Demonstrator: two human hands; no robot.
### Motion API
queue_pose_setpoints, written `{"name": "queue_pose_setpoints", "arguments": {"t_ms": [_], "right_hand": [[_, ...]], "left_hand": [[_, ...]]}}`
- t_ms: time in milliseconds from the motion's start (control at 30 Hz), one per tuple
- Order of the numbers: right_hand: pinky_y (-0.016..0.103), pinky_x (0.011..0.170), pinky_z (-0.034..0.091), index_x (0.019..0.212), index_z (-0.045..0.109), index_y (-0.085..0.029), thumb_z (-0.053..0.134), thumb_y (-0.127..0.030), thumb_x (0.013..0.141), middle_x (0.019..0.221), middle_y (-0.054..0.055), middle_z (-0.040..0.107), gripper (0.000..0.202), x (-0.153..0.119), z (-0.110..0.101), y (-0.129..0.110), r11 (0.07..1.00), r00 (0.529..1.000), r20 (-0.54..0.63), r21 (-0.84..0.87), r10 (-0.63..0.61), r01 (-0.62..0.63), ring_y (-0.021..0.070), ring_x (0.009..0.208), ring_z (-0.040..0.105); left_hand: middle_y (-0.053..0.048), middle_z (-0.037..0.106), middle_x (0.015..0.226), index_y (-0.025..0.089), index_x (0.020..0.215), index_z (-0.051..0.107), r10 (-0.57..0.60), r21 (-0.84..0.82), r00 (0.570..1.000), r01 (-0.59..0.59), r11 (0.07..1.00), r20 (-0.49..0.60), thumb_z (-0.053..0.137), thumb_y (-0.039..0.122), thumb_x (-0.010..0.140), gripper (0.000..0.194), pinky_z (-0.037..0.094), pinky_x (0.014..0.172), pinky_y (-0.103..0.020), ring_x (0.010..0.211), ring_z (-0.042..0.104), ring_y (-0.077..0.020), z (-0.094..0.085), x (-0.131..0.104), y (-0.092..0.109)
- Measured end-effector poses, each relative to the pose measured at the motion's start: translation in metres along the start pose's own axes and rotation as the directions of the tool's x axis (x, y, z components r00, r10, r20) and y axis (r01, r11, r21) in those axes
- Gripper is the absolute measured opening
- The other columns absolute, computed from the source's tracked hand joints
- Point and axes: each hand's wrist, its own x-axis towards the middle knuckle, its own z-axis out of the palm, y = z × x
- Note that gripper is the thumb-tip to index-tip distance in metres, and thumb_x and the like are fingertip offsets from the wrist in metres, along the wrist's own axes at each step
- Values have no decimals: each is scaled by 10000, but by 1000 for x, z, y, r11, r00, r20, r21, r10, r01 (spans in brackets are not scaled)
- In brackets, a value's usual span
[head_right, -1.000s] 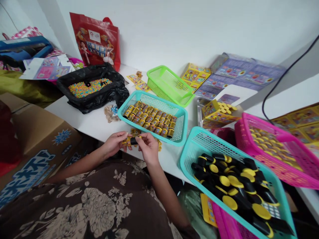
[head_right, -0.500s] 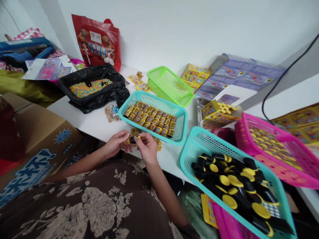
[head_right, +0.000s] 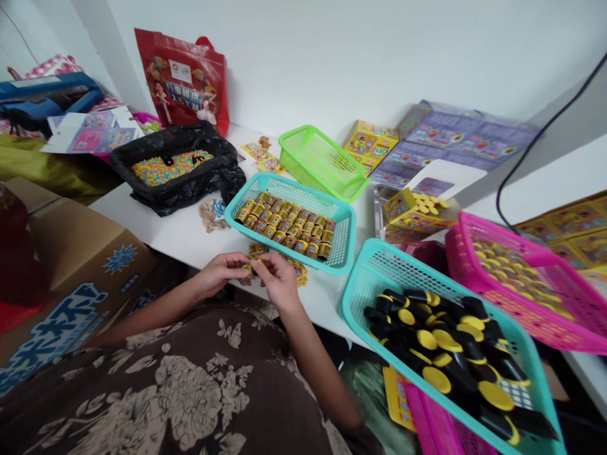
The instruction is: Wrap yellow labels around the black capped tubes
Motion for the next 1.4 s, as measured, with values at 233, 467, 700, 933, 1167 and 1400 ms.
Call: {"name": "queue_pose_setpoints", "arguments": {"t_ms": [233,467,700,933,1167,1400], "right_hand": [[260,468,406,828,720,-221,740,-515,742,658,-11,596,307,4,-4,12,1000,998,63,-19,-17,18,117,515,490],[333,728,488,1013,745,-274,681,-398,844,842,24,636,219,1,-16,6,931,945,75,-160,-319,327,185,797,597],[382,829,516,1150,693,-291,622,-332,890,1023,64,690,273,-7,-6,-2,845,894,106,-294,-435,446,220,928,637],[372,763,530,1054,746,-288,669,-395,843,891,55,677,248,-10,3,-3,892,924,1,-260,-383,370,214,828,627],[305,585,516,904,731,-273,777,-409,741,798,-3,674,217,-11,8,9,977,993,-38,178,-116,121,151,617,590],[336,709,513,786,751,-259,797,-413,709,774,4,689,178,-10,7,18,974,991,-73,193,-109,121,177,727,615]], "left_hand": [[-21,651,764,126,823,660,-88,-142,996,87,986,-4,860,330,611,356,490,624,-278,651,608,-130,5,-1,-4],[-65,686,764,131,797,617,-146,-298,985,167,940,90,856,338,626,359,481,587,-254,639,632,-147,7,-1,2],[-20,652,743,135,813,624,-106,-384,993,116,916,48,835,284,655,302,496,644,-262,651,630,-134,15,-2,8],[-1,629,759,162,834,599,-99,-426,995,92,900,6,801,367,704,316,499,594,-263,635,601,-126,25,-4,15],[-6,637,737,162,804,561,-97,-350,994,75,934,-47,829,390,664,379,527,538,-284,587,605,-140,26,-3,12],[28,587,634,172,733,507,-163,-381,986,136,914,-39,861,357,619,416,515,496,-269,527,572,-126,26,-5,12]]}}
